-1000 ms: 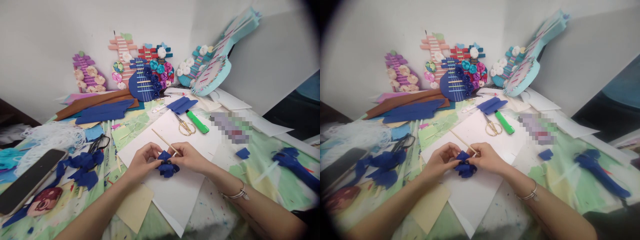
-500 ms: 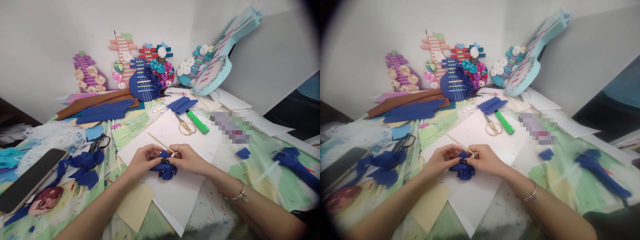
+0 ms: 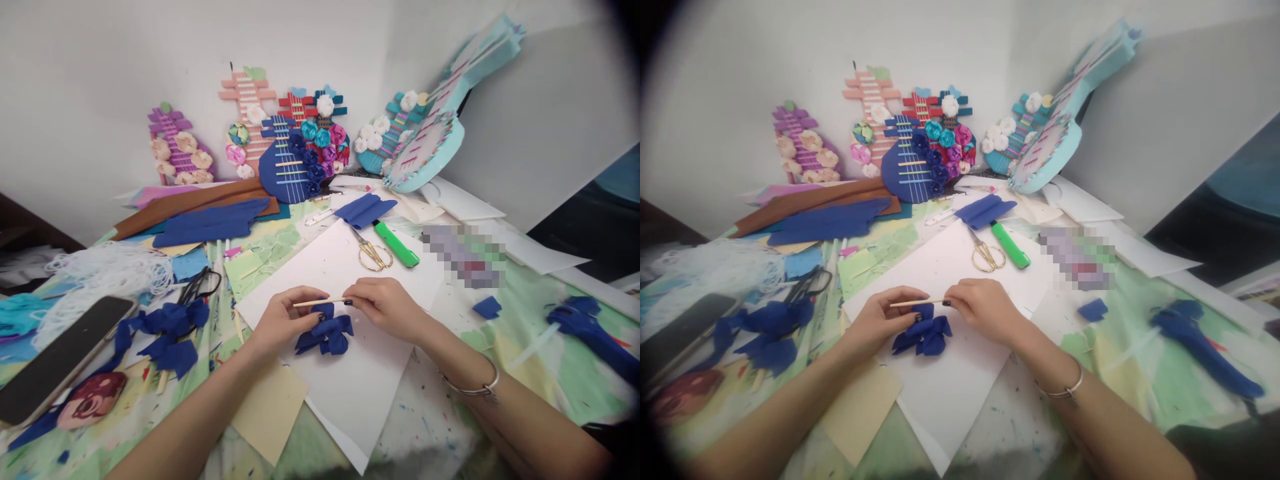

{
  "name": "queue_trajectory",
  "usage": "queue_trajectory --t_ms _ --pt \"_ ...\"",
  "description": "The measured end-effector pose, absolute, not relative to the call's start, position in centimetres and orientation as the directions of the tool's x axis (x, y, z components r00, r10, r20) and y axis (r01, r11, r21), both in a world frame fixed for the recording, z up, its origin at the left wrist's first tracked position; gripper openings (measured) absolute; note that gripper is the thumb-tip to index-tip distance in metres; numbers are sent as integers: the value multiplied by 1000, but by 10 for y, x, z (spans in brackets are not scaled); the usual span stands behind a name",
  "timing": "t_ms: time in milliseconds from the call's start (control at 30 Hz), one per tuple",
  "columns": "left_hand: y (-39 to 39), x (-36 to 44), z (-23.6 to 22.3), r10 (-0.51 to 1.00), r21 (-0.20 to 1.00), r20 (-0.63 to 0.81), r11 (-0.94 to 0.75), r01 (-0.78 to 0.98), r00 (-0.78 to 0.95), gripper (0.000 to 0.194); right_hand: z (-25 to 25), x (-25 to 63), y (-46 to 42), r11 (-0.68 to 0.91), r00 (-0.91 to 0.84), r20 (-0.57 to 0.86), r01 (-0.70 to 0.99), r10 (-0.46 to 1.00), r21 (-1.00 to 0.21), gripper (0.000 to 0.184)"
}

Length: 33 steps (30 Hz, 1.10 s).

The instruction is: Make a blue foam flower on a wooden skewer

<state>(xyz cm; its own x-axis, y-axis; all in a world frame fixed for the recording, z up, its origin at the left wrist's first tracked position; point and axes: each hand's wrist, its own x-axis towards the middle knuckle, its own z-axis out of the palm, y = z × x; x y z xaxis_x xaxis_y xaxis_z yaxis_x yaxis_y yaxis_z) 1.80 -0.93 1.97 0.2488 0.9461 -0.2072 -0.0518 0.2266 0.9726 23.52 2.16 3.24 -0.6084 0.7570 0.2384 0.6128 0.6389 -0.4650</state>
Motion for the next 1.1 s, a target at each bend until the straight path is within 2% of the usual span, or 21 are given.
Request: queue_trajectory --t_ms 167,400,600,900,1100 --pt "-10 18 21 951 976 -200 215 -38 234 39 28 235 22 660 -592 295 643 750 -388 24" --pt "-9 21 21 989 995 -88 80 67 119 24 25 232 19 704 -588 389 611 709 -362 25" --pt "-12 24 22 995 993 -94 92 76 28 15 22 227 15 737 -570 485 607 664 -296 25" --pt "-13 26 23 997 987 -79 82 142 -27 19 25 226 12 746 -550 575 644 606 -170 29" --pt "-13 26 23 999 986 -51 52 160 -12 19 25 226 11 750 -538 616 647 575 -135 29"
